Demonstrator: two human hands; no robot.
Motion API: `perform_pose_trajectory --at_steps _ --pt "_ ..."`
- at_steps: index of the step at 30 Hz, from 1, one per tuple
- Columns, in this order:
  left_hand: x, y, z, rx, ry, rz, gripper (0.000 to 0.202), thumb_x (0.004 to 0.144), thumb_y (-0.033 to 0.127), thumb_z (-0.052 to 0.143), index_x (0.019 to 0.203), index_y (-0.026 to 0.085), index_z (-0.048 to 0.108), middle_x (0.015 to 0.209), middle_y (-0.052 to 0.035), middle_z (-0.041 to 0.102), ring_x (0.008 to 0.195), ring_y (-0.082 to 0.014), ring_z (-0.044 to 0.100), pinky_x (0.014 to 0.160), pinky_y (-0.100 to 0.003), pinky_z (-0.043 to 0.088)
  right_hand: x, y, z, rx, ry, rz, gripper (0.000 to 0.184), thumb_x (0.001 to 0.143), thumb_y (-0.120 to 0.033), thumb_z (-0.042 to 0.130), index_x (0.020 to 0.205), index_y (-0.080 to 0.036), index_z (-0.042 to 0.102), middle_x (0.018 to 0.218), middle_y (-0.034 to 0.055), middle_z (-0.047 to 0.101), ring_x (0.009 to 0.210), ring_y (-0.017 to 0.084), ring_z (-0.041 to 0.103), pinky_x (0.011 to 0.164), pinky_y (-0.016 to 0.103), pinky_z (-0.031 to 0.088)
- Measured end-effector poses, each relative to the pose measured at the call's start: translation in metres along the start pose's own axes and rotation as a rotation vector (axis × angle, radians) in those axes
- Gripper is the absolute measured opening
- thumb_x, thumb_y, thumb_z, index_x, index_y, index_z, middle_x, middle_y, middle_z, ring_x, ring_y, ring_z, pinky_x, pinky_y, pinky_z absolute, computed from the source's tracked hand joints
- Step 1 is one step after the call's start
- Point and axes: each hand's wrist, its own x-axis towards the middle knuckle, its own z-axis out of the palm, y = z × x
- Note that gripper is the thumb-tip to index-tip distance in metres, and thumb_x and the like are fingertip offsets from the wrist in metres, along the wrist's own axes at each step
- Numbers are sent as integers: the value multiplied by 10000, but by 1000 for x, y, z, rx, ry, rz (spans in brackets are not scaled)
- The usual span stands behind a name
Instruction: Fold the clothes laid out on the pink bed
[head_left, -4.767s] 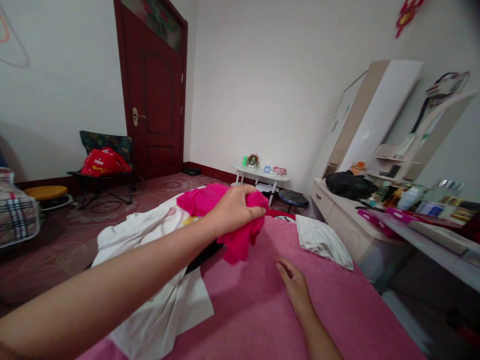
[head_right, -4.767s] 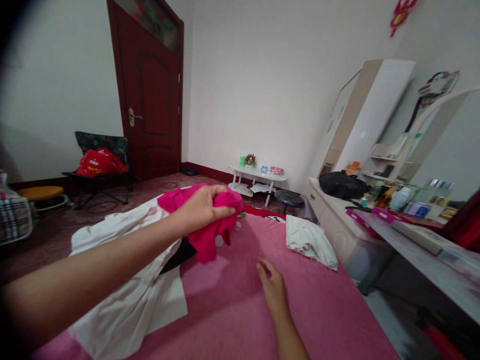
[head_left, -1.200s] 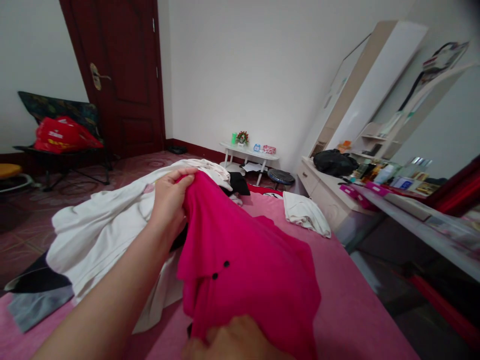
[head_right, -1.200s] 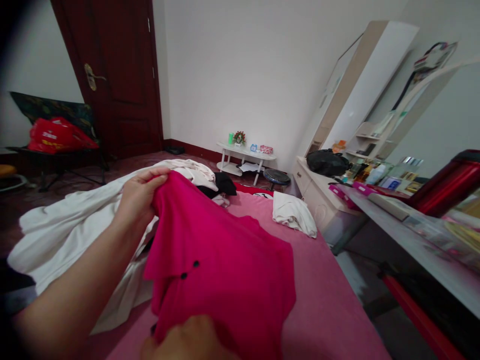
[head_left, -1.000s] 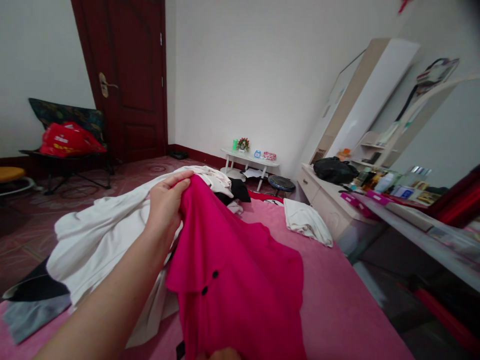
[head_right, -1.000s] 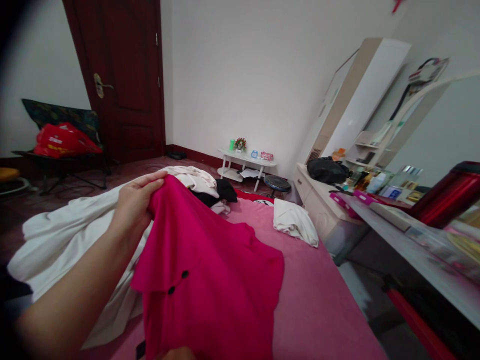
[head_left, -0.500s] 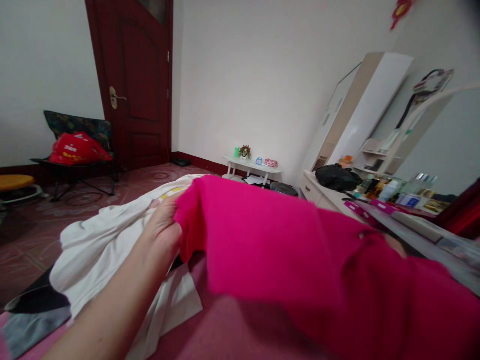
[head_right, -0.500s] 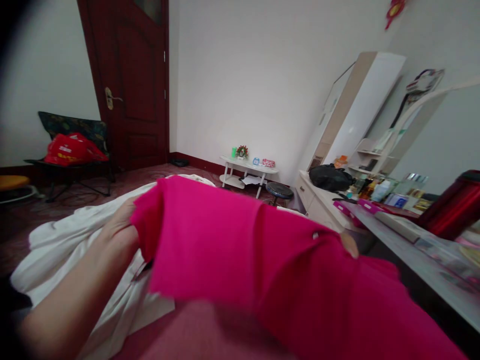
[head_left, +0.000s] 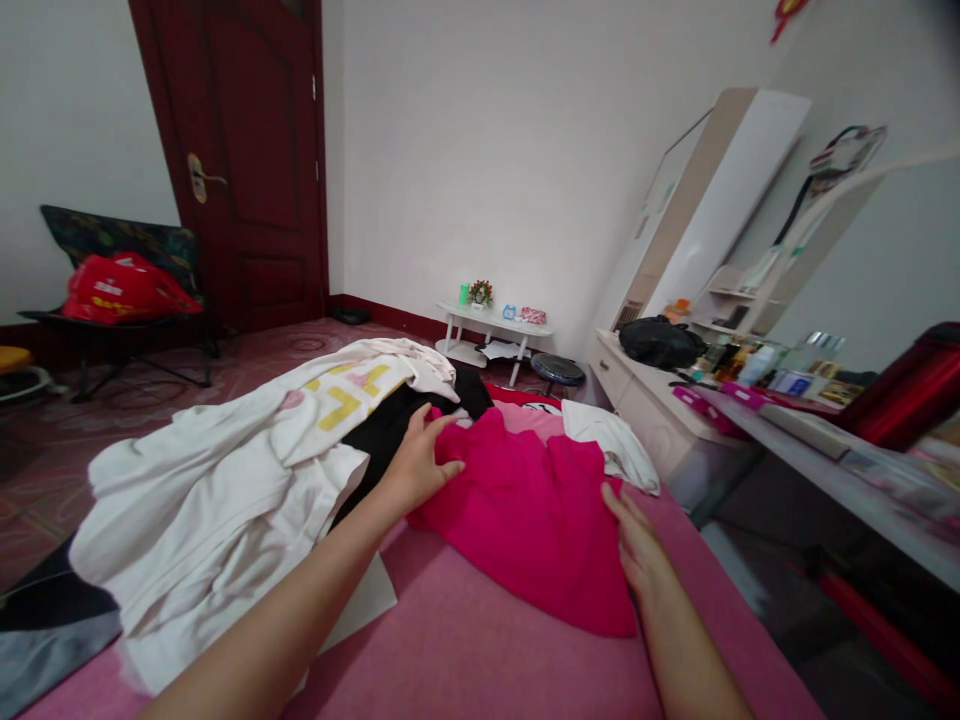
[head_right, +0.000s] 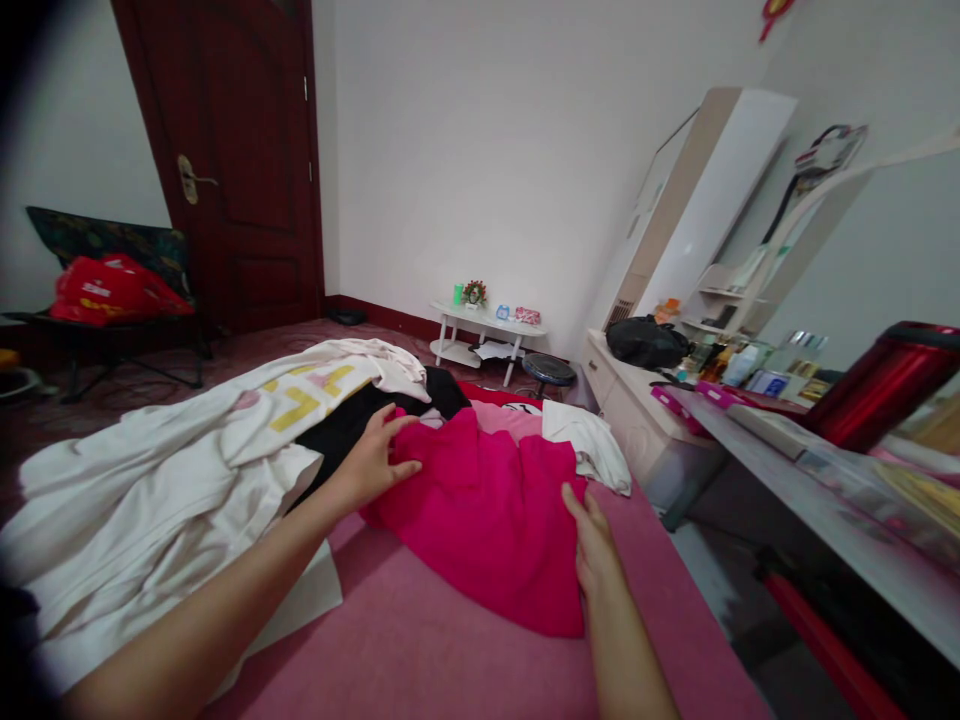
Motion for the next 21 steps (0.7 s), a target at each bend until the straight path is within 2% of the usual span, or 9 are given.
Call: perform_pose_trajectory --at_steps 2,4,9,11,12,14,16,18,21 --pt "-5 -5 4 233 -89 87 725 578 122 745 1267 245 557 1551 -96 141 1387 -335 261 1095 -423 329 2 11 -1 132 -1 177 382 562 -277 765 916 -258 625 825 9 726 775 244 704 654 368 584" --pt "-9 -10 6 376 -148 113 756 579 77 716 1292 254 538 1567 -91 100 1390 -334 255 1081 -416 346 3 7 -2 212 113 189 515 483 -200 758 980 -240 631 880 8 724 819 236 696 697 361 581" --pt "-11 -12 4 506 -178 75 716 676 134 669 1351 279 478 1549 -79 202 1343 -300 358 1025 -390 406 0 -51 -12 352 396 -171 579 526 -163 695 1102 -204 657 963 17 704 871 184 667 818 332 550" --pt "-13 -10 5 510 -200 72 612 686 165 671 1272 302 558 1507 -61 301 1285 -294 435 995 -382 426 -5 -74 -13 359 447 -286 590 533 -135 682 1119 -203 660 984 15 694 855 160 660 837 314 542" --pt "-14 -9 5 500 -220 74 490 696 175 664 1169 298 634 1463 -56 374 1235 -287 487 978 -375 434 -9 -83 -13 342 451 -330 581 543 -129 674 1120 -196 663 990 18 689 845 151 658 837 305 541" --pt "-14 -7 6 452 -246 72 211 723 184 638 896 265 725 1322 -52 529 1096 -263 585 935 -360 449 -14 -93 -10 277 452 -390 556 570 -126 661 1124 -182 664 1002 26 683 840 146 657 835 295 541" --pt "-11 -5 3 353 -211 73 105 743 201 623 746 243 719 1170 -46 630 984 -241 626 881 -342 462 -19 -96 -7 211 471 -425 546 596 -124 648 1139 -175 658 1025 33 680 874 157 657 857 305 536" --pt "-5 -2 -4 165 -143 46 106 762 249 611 758 236 717 990 -38 691 879 -225 641 789 -316 478 -20 -96 -6 175 501 -446 547 610 -118 636 1154 -174 653 1053 36 679 933 172 651 899 320 520" --pt "6 7 -23 -252 -17 -62 205 774 356 599 807 191 716 749 -24 692 715 -200 624 639 -270 463 -19 -98 -10 224 518 -418 572 595 -93 626 1157 -194 653 1094 24 673 994 182 636 950 332 495"
